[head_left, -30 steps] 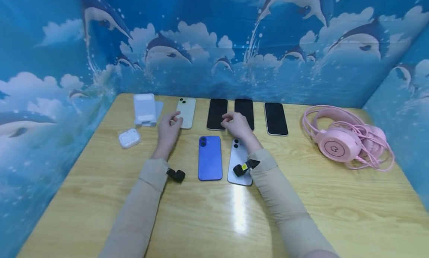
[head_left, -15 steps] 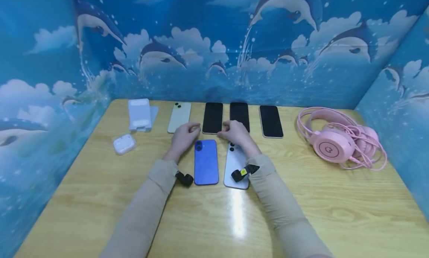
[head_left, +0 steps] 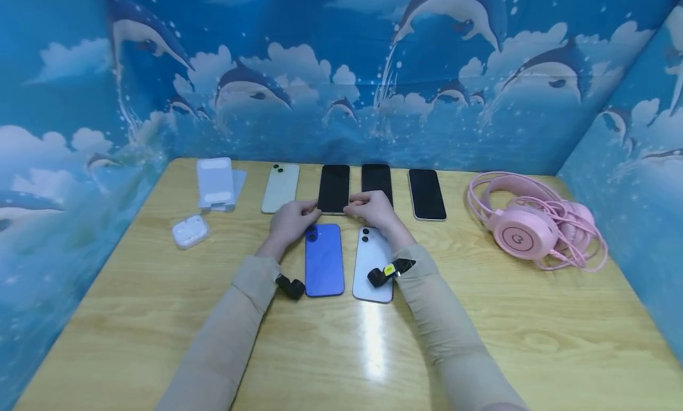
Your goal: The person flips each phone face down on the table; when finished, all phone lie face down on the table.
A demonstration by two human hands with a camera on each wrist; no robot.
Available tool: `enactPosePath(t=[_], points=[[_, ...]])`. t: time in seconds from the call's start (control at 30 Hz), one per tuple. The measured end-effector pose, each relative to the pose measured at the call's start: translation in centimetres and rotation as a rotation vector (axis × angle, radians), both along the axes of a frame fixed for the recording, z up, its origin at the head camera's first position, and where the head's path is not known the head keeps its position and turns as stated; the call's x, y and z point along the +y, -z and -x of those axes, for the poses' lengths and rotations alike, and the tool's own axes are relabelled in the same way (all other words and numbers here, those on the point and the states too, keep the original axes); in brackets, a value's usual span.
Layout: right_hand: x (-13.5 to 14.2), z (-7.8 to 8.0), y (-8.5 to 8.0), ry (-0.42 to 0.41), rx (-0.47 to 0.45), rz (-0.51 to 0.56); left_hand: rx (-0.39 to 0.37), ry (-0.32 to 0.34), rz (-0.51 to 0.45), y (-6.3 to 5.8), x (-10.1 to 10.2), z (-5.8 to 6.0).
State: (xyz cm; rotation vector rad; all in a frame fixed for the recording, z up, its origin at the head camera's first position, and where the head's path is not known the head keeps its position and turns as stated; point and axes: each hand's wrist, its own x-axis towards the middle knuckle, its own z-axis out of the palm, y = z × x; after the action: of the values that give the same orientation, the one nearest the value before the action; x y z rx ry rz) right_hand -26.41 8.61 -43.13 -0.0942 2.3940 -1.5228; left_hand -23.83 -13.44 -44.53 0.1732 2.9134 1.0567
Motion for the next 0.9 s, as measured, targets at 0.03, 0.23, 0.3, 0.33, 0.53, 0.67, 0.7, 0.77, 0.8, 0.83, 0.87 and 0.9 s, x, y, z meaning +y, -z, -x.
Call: enactPosePath(t=[0.03,0.23,0.3,0.33,0.53,0.67,0.7,0.77,0.8,0.83,0.87,0.9], points=[[0.0,0.0,0.1,0.019,-0.030,0.039,-0.006,0.002,-0.001,0.0,0.0,-0.1],[0.3,0.2,0.2,0.058,-0.124,0.140,0.000,-0.011,-0.018,0.2,-0.1,-0.1],[0.3,0.2,0.0,0.062,-0.130,0.145,0.008,-0.019,-0.043,0.2,-0.1,0.0],[0.3,0.1,-0.2,0.064,-0.123,0.150,0.010,-0.021,-0.056,0.2,-0.1,0.1],[-0.3,-0.4,-0.6,0.043,-0.096,0.301,-0.001,-0.034,-0.089,0.1,-0.2,0.0],[-0.8,-0.5,-0.6,-0.004,-0.067,0.369,-0.025,-0.040,-0.119,0.1,-0.4,0.2],[-0.9,-0.5,-0.6,-0.017,-0.052,0.380,-0.033,-0.038,-0.131,0.1,-0.4,0.2],[-1.2,-0.5,-0.7,-0.055,-0.022,0.398,-0.059,-0.040,-0.165,0.0,-0.4,0.3],[-1.3,-0.5,-0.8,-0.080,-0.005,0.398,-0.076,-0.041,-0.185,-0.1,-0.5,0.3],[-1.4,-0.5,-0.8,-0.110,0.012,0.393,-0.097,-0.048,-0.207,-0.1,-0.5,0.4],[-1.6,-0.6,-0.8,-0.139,0.028,0.383,-0.122,-0.061,-0.238,-0.1,-0.5,0.4],[-1.7,-0.6,-0.8,-0.167,0.039,0.367,-0.142,-0.072,-0.266,-0.2,-0.6,0.3]])
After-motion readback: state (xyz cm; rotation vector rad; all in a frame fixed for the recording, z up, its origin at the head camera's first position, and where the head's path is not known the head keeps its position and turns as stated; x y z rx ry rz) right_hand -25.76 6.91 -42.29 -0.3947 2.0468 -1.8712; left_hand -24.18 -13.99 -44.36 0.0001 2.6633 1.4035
